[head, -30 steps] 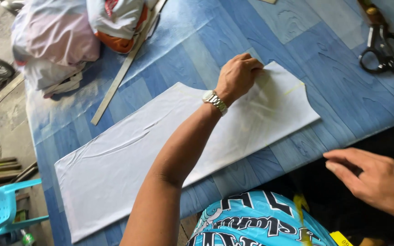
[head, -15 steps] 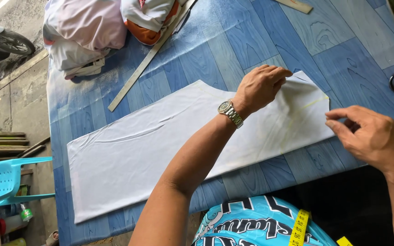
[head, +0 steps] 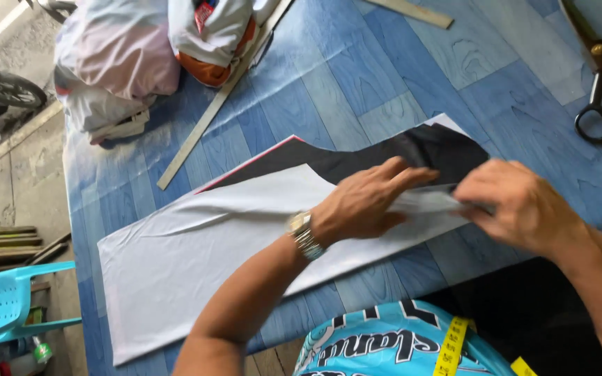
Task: The person cuts a white fabric along marked lines using large shears on a blue table. They then measure the cut piece with a yellow tape measure and place a black fabric piece on top of the white fabric.
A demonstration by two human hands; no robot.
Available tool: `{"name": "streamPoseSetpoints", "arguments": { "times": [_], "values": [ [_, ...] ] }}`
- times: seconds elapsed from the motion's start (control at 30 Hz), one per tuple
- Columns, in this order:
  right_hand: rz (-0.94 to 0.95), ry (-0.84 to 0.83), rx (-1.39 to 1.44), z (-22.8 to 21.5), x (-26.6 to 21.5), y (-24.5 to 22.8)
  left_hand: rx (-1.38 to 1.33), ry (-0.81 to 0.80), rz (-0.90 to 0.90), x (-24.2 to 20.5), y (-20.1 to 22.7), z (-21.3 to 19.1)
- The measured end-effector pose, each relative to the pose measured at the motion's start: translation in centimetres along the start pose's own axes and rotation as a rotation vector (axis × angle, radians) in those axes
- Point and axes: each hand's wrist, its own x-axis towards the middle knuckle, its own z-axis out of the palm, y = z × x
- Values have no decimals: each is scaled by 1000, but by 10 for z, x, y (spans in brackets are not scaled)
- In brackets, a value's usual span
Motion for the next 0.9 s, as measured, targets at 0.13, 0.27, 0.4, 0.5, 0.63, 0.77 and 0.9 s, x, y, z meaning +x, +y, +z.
{"name": "streamPoseSetpoints", "arguments": {
  "times": [0.13,0.27,0.4,0.5,0.63,0.77,0.9],
  "values": [
    [41,-14,136,5,-57,-32,424,-315,-212,-81,6,-18],
    [74,-7,197,13,-85,-61,74,-482,-284,-121,41,-35],
    [219,17,121,22,-118,-63,-28,-646,-438,-137,47,-27],
    [301,23,23,29,-143,-40,-136,-579,-375,-139,39,-27],
    [311,-4,-37,19,-161,-34,-216,-477,-404,-125,35,-25],
    [331,23,7,10,-157,-49,156,-122,-457,-76,8,7],
    [306,-23,-68,10,-150,-41,111,26,-589,18,22,47]
  ]
}}
